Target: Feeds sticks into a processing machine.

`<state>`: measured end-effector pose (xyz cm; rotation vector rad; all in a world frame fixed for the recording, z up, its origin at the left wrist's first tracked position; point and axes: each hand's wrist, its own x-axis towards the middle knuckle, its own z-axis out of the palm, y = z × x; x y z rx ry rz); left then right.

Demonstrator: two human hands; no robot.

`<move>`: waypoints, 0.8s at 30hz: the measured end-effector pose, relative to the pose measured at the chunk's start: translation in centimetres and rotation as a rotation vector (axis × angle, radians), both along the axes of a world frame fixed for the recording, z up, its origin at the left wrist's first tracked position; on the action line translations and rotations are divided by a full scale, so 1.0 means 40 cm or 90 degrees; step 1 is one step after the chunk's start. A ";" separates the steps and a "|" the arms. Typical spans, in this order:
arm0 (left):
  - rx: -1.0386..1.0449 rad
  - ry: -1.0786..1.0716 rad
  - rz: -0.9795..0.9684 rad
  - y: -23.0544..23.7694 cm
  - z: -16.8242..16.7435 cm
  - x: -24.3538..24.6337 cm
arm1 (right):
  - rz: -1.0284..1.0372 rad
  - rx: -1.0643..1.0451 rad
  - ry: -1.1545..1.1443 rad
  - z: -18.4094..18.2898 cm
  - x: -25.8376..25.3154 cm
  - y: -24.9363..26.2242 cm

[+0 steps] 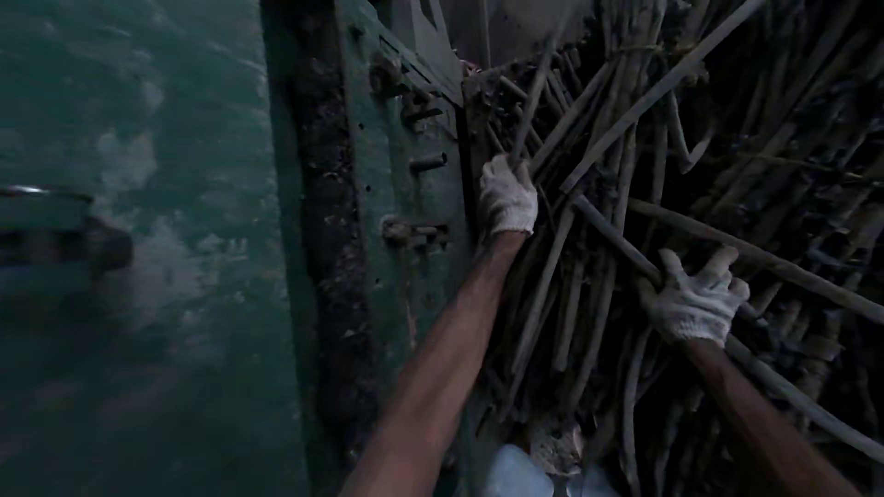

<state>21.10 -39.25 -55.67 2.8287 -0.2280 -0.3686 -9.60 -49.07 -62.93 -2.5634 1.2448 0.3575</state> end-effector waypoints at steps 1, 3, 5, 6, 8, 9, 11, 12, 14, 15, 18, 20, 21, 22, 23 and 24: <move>-0.032 0.015 -0.025 -0.045 0.021 0.002 | 0.001 -0.003 0.003 -0.003 -0.004 0.001; -0.098 0.079 -0.122 -0.133 0.012 -0.002 | 0.003 -0.006 -0.004 -0.009 -0.013 0.006; -0.089 0.136 -0.220 -0.199 -0.051 -0.009 | 0.003 -0.013 -0.016 -0.010 -0.009 0.006; -0.053 0.150 -0.260 -0.227 -0.076 -0.019 | 0.000 -0.016 -0.017 -0.012 -0.008 0.000; 0.049 0.157 -0.308 -0.252 -0.093 -0.051 | 0.001 -0.018 -0.017 -0.014 -0.011 -0.004; 0.102 0.162 -0.319 -0.239 -0.077 -0.069 | 0.008 -0.014 -0.014 -0.014 -0.013 0.000; 0.171 0.174 -0.328 -0.168 -0.011 -0.100 | 0.013 -0.002 -0.002 -0.007 -0.009 0.003; 0.183 0.163 -0.321 -0.114 0.023 -0.114 | 0.012 0.011 0.009 0.003 -0.004 -0.001; 0.183 0.136 -0.282 0.038 0.100 -0.158 | 0.011 0.036 0.013 0.036 0.003 -0.006; 0.176 0.142 -0.257 0.128 0.147 -0.192 | 0.011 0.045 0.004 0.051 0.000 -0.004; 0.152 0.247 -0.139 0.375 0.340 -0.315 | 0.003 0.108 -0.020 0.147 -0.005 0.033; 0.092 0.291 -0.061 0.514 0.476 -0.426 | -0.046 0.139 -0.052 0.246 -0.036 0.085; 0.058 0.284 -0.027 0.573 0.534 -0.484 | -0.073 0.151 -0.064 0.291 -0.070 0.114; 0.039 0.270 -0.001 0.624 0.587 -0.536 | -0.084 0.171 -0.067 0.334 -0.114 0.143; 0.038 0.258 0.018 0.660 0.638 -0.577 | -0.077 0.212 -0.058 0.380 -0.164 0.169; 0.048 0.254 0.031 0.682 0.690 -0.609 | -0.053 0.252 -0.042 0.422 -0.219 0.193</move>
